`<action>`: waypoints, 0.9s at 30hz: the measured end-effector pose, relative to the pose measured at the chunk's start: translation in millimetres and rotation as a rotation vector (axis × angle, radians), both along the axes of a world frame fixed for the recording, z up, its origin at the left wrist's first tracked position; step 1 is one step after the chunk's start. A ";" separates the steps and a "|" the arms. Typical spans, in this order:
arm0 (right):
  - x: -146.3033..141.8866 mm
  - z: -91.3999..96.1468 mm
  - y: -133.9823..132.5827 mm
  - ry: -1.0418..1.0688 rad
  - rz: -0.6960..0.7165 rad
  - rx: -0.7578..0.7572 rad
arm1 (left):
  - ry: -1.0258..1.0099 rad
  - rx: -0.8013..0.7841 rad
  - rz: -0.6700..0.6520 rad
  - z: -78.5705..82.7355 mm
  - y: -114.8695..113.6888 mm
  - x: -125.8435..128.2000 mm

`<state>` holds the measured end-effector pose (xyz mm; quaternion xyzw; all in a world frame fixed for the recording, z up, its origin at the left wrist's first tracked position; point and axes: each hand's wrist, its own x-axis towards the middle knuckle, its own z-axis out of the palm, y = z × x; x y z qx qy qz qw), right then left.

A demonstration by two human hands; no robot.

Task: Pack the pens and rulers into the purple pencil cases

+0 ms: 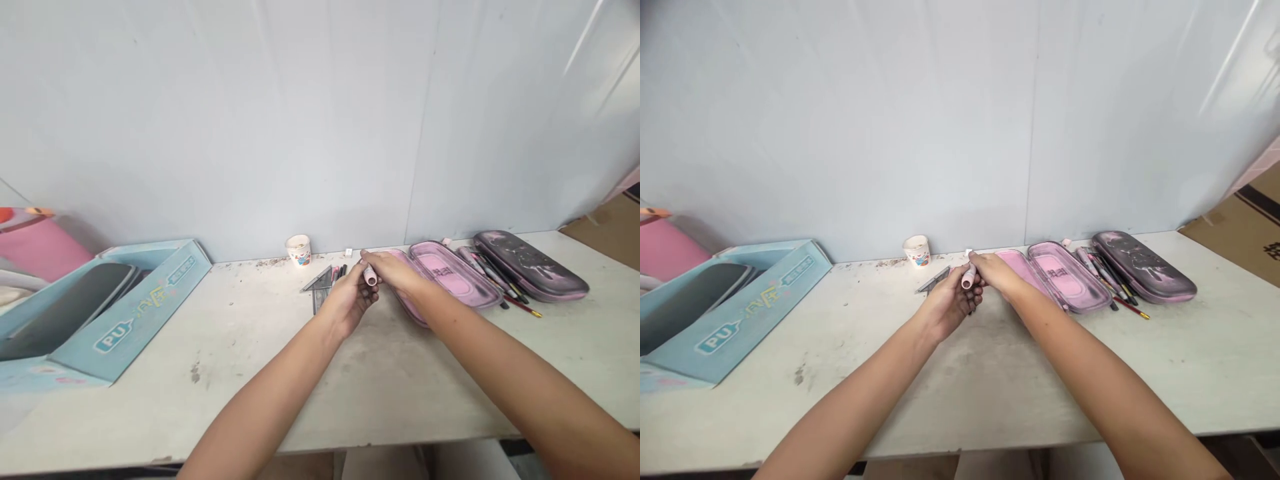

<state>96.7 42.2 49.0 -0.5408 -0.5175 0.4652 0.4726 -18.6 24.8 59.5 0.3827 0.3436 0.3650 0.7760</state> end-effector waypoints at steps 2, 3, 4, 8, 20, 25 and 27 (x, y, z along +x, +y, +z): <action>-9.0 -2.5 -6.1 0.126 0.012 0.004 | -0.012 0.003 0.003 -3.6 -3.0 -10.4; -13.5 -3.3 -8.6 0.198 0.018 0.017 | -0.015 0.012 -0.005 -5.8 -3.2 -15.8; -18.2 -3.8 -10.7 0.255 0.031 0.037 | -0.017 0.027 -0.012 -8.2 -2.7 -21.2; -39.1 -4.8 -15.0 0.225 0.091 0.148 | -0.056 0.125 -0.013 -17.9 4.5 -39.6; -92.1 -4.2 27.9 0.025 -0.081 0.346 | -0.045 0.181 0.279 -27.2 26.9 -73.2; -119.6 -34.3 44.8 -0.801 -0.051 0.382 | -0.271 0.176 0.656 -27.0 43.4 -96.0; -130.3 -48.6 42.8 -0.985 0.074 0.385 | -0.313 0.142 0.696 -28.2 45.0 -99.4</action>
